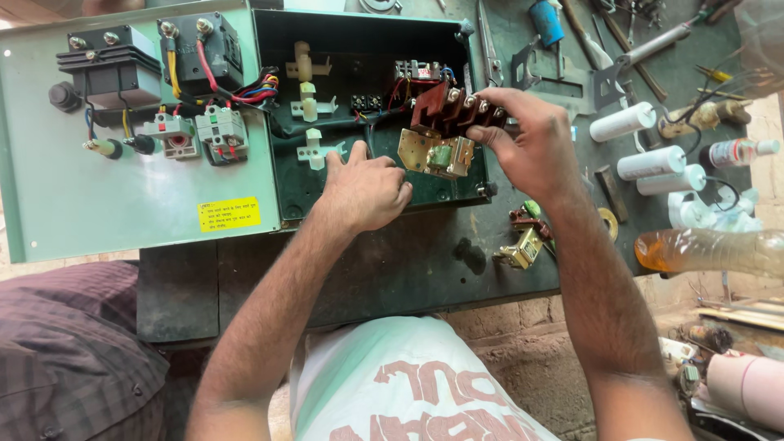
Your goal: The person cleans electrical components with a toothbrush and liquid, then uses a screwdriver to tighten screws on a contactor inside an open electrical box. The person handles multiple small components and tools on a cluttered workbench.
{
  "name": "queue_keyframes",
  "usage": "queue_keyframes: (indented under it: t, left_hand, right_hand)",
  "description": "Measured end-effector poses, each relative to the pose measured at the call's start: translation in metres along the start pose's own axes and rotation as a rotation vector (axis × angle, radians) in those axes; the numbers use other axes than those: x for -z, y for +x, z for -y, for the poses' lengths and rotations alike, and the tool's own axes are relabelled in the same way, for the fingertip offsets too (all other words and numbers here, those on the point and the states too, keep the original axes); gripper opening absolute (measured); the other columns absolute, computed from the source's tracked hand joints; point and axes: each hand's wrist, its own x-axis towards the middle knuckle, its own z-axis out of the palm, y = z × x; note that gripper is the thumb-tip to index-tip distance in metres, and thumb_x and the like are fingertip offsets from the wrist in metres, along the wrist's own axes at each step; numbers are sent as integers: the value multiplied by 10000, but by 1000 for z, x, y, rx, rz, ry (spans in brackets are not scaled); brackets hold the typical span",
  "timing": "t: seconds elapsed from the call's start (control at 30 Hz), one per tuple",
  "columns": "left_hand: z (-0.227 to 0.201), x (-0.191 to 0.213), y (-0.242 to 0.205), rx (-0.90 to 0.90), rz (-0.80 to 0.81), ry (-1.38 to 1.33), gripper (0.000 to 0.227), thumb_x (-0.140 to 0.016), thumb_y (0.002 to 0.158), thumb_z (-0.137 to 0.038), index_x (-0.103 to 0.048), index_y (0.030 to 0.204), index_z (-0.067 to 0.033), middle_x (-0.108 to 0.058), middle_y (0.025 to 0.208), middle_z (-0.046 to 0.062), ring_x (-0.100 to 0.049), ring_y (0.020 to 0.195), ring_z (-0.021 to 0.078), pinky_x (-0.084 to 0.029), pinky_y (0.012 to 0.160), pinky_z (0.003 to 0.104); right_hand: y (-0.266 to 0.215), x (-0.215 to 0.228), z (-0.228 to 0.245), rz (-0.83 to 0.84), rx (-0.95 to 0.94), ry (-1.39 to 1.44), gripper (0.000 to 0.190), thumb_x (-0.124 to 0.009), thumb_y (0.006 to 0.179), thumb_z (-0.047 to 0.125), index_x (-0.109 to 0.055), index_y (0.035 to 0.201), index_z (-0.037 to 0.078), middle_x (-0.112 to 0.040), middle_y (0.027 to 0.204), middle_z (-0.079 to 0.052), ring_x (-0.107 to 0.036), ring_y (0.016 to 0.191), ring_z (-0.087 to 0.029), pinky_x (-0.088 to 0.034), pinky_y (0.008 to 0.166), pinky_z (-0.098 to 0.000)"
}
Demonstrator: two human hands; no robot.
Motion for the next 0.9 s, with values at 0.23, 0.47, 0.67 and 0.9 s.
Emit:
queue_keyframes:
  t: [0.23,0.47,0.67,0.9]
  left_hand:
    - [4,1,0,-4,-26,-28,474,-417,972,-398,-792,995,-110,-577,1445,10,-478,1225,282,-326,1012,673]
    - [5,4,1,-9,-75,-52,400,-492,904,-352,-809,941,-111,-629,1387,18,-518,1190,290,-339,989,662]
    - [4,5,1,-3,-70,-44,382,-524,906,-343,-806,937,-86,-635,1387,42,-534,1189,284,-361,990,631]
    - [5,6,6,-10,-39,-27,368,-547,912,-353,-812,921,-97,-604,1421,81,-521,1170,268,-377,946,566]
  right_hand:
    - [7,-14,-18,71,-30,9,363,-833,886,54,-691,1215,-3,-752,1080,-162,-759,934,-239,-594,774,-338]
    - [11,-24,-27,134,64,-188,365,-851,890,145,-716,1216,57,-759,1091,-103,-710,951,-302,-497,862,-429]
    - [8,-29,-31,161,96,-343,392,-864,887,238,-723,1239,136,-745,1052,-26,-643,1130,-252,-335,1032,-474]
    - [8,-36,-34,194,53,-432,379,-864,922,261,-730,1266,178,-753,1033,22,-589,1143,-226,-252,1036,-512]
